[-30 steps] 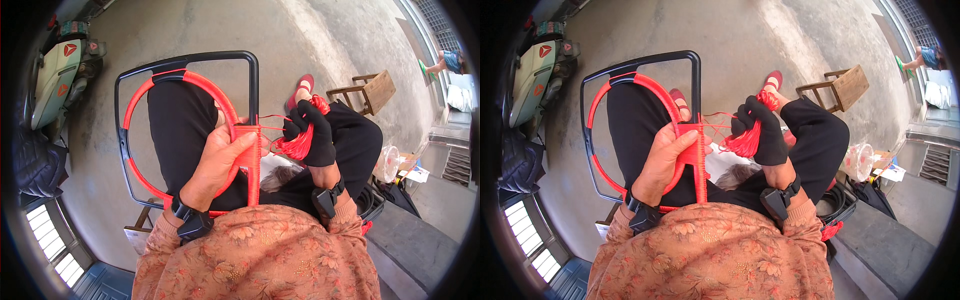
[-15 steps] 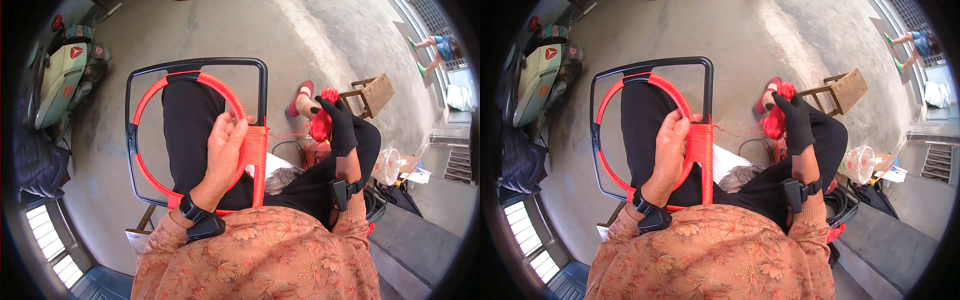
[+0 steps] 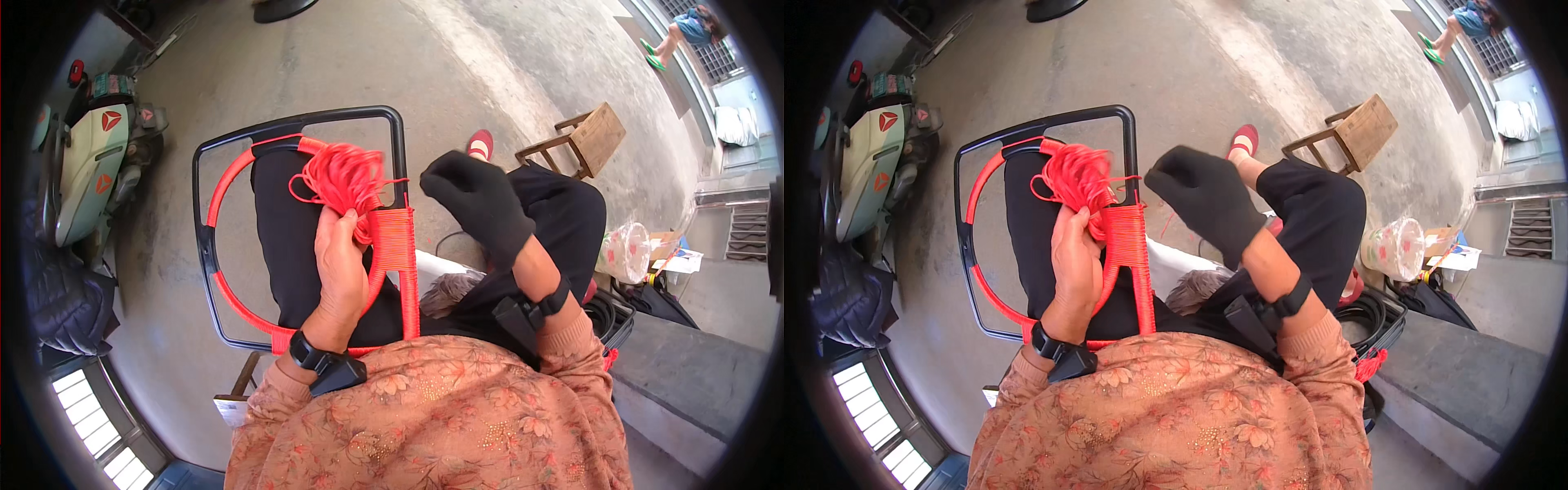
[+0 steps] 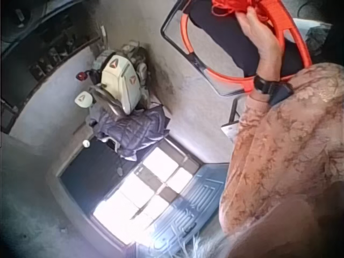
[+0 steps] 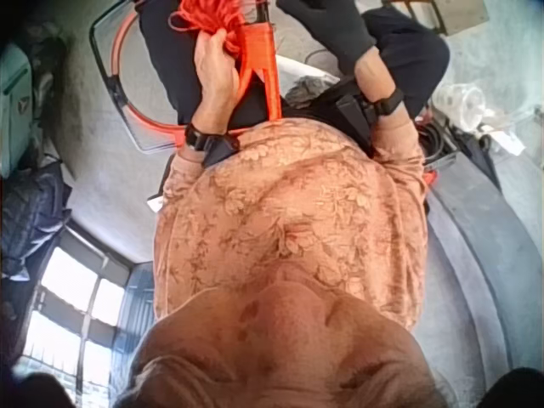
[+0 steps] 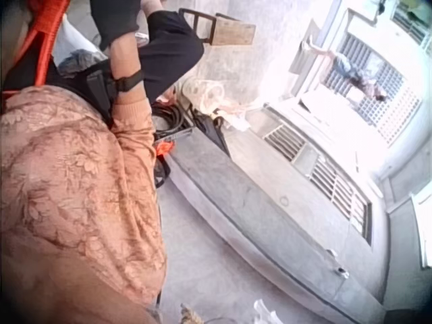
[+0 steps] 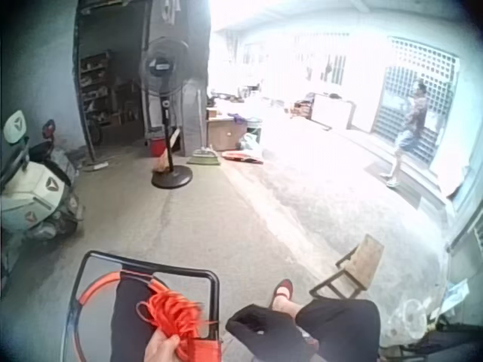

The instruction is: Wrapping a black metal furniture frame with red plastic or cord weaving material.

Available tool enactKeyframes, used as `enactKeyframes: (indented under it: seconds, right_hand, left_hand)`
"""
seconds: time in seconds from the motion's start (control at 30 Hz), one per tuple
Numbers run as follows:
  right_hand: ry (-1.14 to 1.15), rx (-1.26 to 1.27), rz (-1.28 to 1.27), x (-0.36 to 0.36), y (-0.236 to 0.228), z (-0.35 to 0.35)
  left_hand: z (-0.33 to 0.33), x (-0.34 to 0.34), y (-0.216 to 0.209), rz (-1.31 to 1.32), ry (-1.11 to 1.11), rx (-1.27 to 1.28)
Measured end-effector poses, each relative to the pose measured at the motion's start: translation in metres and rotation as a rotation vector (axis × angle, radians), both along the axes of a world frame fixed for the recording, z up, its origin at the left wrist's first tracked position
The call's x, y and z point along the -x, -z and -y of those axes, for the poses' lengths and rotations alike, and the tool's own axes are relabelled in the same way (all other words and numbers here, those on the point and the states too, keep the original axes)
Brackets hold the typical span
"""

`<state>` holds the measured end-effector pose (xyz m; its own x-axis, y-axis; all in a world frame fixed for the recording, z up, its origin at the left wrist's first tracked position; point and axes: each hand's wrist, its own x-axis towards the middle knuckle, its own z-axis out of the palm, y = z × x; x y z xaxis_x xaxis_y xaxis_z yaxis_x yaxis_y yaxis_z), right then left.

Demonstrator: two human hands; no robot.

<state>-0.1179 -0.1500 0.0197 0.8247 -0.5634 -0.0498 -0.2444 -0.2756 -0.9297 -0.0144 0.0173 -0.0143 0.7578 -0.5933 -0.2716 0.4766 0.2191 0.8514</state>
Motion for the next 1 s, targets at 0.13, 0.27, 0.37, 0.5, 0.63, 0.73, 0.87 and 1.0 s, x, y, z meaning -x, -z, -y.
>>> enactKeyframes:
  seconds: [0.13,0.27,0.37,0.5,0.63,0.73,0.87,1.0]
  right_hand:
    - [-0.224,-0.296,-0.102,-0.004,0.034,0.001]
    - [-0.3,-0.437,0.006,-0.016,0.053,-0.012]
    - [-0.164,-0.222,-0.127,-0.006,0.051,-0.001]
    - [0.148,-0.354,0.086,0.027,0.032,0.026]
    - [0.329,-0.296,0.108,0.066,0.005,0.04]
    - [0.312,-0.298,0.271,0.085,-0.004,0.049]
    - [0.382,-0.324,0.321,0.101,-0.002,0.063]
    - [0.432,-0.394,0.36,0.111,0.009,0.076]
  left_hand:
    - [0.0,-0.003,0.005,-0.299,0.071,0.037]
    - [-0.002,-0.005,0.004,-0.427,0.199,0.018]
    - [0.001,-0.006,0.004,-0.402,0.193,0.039]
    - [0.004,-0.005,0.001,-0.366,0.088,0.046]
    - [0.002,-0.001,-0.003,-0.287,0.11,0.188]
    - [0.002,0.002,-0.003,-0.185,0.086,0.118]
    - [-0.002,-0.001,-0.003,-0.161,0.116,0.095]
    - [-0.006,-0.006,-0.008,-0.075,0.26,-0.034]
